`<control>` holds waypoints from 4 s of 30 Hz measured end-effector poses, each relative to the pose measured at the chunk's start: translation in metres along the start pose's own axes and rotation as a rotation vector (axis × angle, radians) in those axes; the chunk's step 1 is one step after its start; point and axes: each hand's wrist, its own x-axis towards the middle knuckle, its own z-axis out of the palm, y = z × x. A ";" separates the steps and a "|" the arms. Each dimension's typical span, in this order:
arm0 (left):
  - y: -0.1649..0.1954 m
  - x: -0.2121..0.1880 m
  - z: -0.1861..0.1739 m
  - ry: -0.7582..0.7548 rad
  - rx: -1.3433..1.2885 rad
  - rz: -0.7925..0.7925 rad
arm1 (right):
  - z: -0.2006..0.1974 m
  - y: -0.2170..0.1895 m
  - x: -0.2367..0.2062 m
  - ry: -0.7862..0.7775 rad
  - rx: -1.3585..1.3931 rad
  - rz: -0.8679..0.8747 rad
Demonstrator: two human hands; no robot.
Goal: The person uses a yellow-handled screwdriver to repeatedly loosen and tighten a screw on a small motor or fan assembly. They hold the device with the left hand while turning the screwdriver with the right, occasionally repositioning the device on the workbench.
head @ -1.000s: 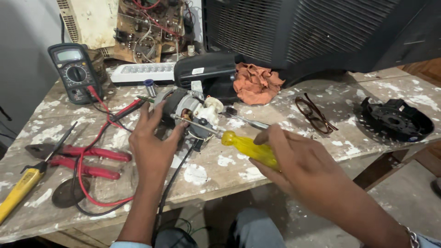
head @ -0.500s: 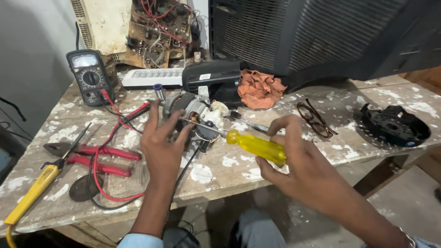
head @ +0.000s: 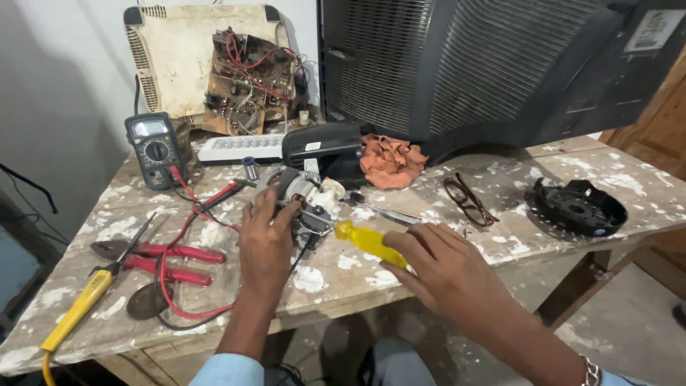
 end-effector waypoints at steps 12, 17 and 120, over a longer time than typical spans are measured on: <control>0.005 0.002 -0.006 0.038 -0.003 -0.024 | 0.002 -0.014 -0.009 0.039 0.083 0.165; 0.003 0.002 -0.008 0.019 -0.004 0.004 | 0.011 -0.012 -0.015 0.074 0.078 0.237; 0.128 0.004 -0.049 0.089 -0.207 0.276 | 0.017 0.007 -0.032 0.132 -0.164 0.166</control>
